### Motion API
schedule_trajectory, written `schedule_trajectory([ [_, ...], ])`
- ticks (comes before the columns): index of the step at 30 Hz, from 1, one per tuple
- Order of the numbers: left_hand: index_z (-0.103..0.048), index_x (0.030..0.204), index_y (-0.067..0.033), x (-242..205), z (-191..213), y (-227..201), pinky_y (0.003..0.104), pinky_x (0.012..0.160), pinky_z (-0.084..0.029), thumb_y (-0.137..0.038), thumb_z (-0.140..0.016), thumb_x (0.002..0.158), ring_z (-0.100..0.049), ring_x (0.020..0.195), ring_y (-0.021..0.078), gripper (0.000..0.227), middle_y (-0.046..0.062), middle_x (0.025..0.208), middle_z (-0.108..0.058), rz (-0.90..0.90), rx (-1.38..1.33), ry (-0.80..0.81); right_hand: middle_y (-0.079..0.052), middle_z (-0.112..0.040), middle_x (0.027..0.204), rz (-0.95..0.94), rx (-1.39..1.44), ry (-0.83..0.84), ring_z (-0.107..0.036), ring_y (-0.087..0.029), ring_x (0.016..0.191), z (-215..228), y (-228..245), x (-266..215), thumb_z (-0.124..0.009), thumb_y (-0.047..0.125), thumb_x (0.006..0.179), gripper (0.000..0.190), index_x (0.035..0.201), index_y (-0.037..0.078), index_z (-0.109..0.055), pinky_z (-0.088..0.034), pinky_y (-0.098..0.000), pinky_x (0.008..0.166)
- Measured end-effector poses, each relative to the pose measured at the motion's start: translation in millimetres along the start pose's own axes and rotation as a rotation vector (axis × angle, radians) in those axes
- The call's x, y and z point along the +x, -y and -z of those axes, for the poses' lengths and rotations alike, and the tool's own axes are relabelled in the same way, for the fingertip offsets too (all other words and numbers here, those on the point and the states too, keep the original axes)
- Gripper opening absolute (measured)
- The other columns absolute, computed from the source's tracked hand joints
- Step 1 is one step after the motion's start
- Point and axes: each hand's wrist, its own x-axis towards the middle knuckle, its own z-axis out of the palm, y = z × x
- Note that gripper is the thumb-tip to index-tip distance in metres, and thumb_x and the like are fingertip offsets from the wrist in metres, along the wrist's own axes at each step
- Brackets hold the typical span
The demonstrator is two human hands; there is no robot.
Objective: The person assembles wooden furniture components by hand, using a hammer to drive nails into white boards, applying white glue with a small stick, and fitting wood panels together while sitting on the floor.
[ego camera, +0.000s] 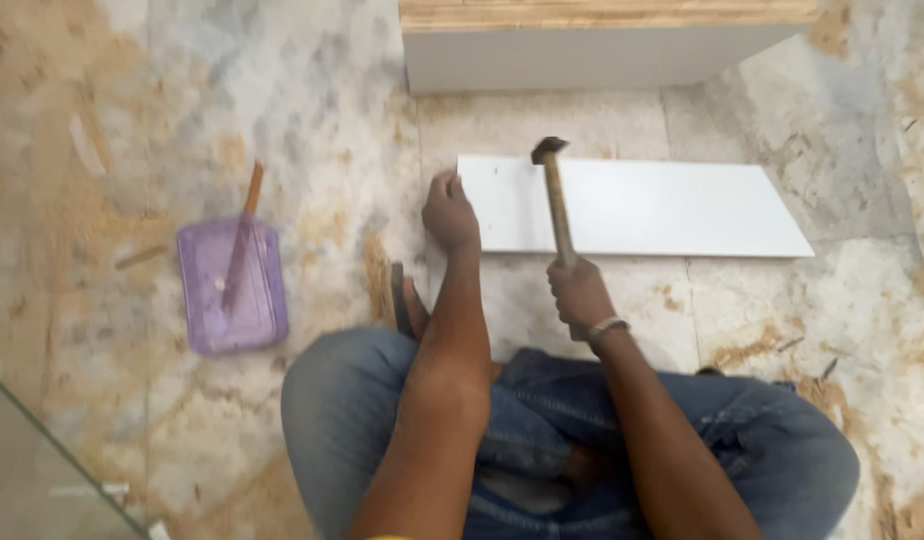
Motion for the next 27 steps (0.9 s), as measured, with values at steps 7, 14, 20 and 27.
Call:
schedule_trajectory([
  [7,-0.073,0.104,-0.0079,-1.1,4.8,-5.5,0.039,0.079,-0.058,-0.017,-0.064,0.097,-0.075,0.091,0.0306,0.015,0.012,0.101,-0.078,0.03,0.013,0.025,-0.001,-0.053,0.061,0.823,0.527,-0.219,-0.047,-0.007,0.042,37.0,18.2,-26.1,-0.049,-0.001,0.094,0.014,0.1,0.004,-0.061,-0.038,-0.0235,0.032],
  [14,-0.073,0.103,-0.0081,-1.2,2.4,-1.7,0.04,0.077,-0.057,-0.018,-0.065,0.097,-0.074,0.087,0.0308,0.014,0.012,0.097,-0.077,0.04,0.018,0.054,-0.006,-0.056,0.057,0.148,-0.16,-0.023,-0.051,-0.014,0.043,-14.4,-5.7,-1.8,-0.054,0.011,0.1,0.016,0.097,-0.002,-0.062,-0.042,-0.0285,0.039],
  [20,-0.072,0.105,-0.0084,0.6,3.6,-7.9,0.041,0.075,-0.056,-0.019,-0.064,0.098,-0.073,0.086,0.0312,0.015,0.011,0.097,-0.077,0.053,0.082,0.07,0.001,-0.048,0.059,0.481,0.25,-0.116,-0.04,-0.009,0.042,31.4,23.6,-36.6,-0.046,-0.002,0.093,0.018,0.103,0.001,-0.06,-0.031,-0.0258,0.035],
  [27,-0.073,0.103,-0.0092,1.1,4.3,-5.5,0.041,0.076,-0.056,-0.021,-0.065,0.099,-0.073,0.088,0.0322,0.015,0.011,0.098,-0.077,0.015,0.072,0.056,-0.004,-0.056,0.069,0.416,-0.306,-0.14,-0.049,-0.011,0.053,-23.2,-29.9,14.9,-0.051,0.001,0.093,0.013,0.097,0.004,-0.063,-0.041,-0.0274,0.045],
])
